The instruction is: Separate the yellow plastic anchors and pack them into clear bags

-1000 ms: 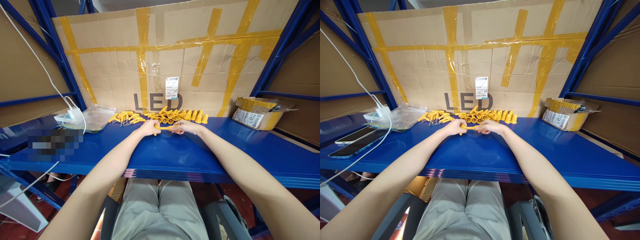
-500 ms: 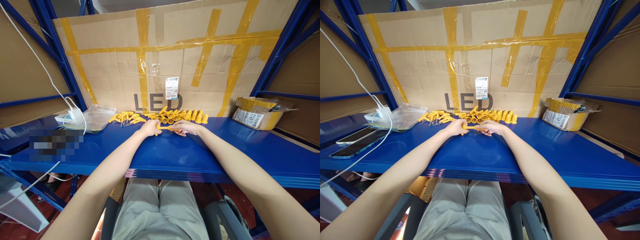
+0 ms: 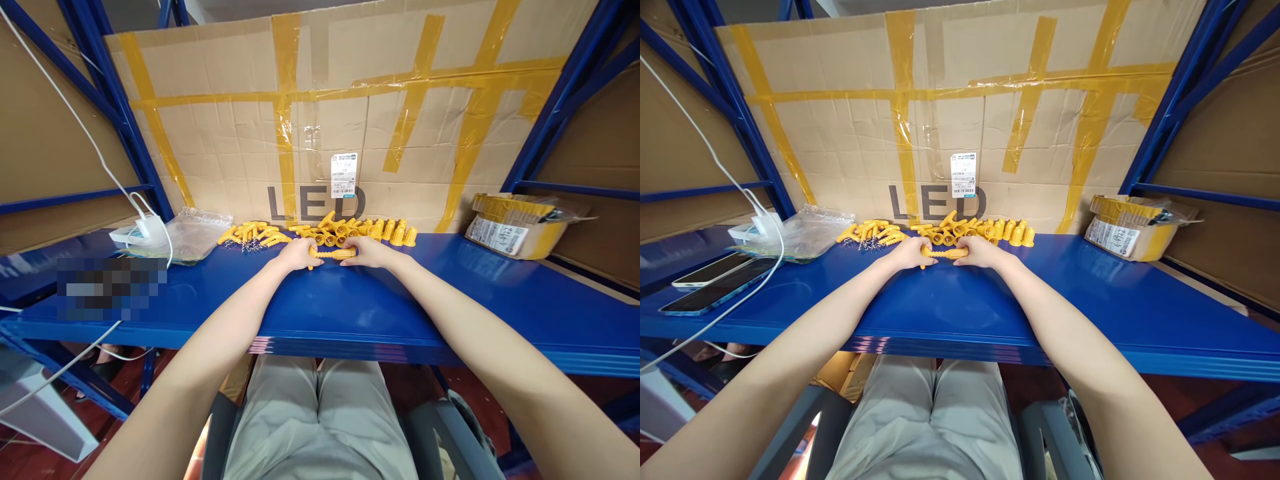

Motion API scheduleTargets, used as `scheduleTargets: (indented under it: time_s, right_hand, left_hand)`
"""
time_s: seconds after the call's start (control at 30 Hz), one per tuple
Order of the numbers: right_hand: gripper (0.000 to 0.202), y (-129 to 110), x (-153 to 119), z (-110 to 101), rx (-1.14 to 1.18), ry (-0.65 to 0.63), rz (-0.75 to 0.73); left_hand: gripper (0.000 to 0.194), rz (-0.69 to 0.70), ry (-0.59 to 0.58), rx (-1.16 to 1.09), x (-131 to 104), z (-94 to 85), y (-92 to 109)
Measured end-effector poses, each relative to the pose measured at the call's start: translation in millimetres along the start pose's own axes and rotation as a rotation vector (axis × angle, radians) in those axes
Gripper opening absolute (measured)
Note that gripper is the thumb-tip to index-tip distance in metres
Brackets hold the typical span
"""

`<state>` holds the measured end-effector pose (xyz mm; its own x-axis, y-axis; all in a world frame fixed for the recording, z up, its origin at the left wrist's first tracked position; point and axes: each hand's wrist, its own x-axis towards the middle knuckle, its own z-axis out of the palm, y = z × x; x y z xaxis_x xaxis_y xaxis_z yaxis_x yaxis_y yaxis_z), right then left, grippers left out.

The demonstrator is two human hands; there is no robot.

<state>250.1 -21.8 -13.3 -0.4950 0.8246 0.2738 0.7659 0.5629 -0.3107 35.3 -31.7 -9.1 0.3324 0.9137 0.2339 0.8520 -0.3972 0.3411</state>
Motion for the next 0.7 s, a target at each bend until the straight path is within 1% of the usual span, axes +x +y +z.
scheduleTargets:
  time_s: [0.13, 0.3, 0.57, 0.7]
  right_hand:
    - [0.025, -1.2, 0.6, 0.9, -0.066, 0.007, -0.061]
    - [0.025, -6.2, -1.9, -0.4, -0.109, -0.018, -0.061]
    - [0.025, -10.1, -5.2, -4.5, -0.088, -0.016, -0.084]
    - [0.028, -8.6, -5.6, -5.4, -0.043, -0.036, -0.097]
  left_hand:
    - [0.026, 0.006, 0.008, -0.004, 0.9, 1.0, -1.2]
    - [0.024, 0.000, 0.005, -0.009, 0.3, 0.4, -1.8]
    - [0.025, 0.024, 0.046, 0.001, 0.2, -0.2, -2.4]
    - [0.024, 0.028, 0.045, 0.002, -0.3, -0.8, -1.9]
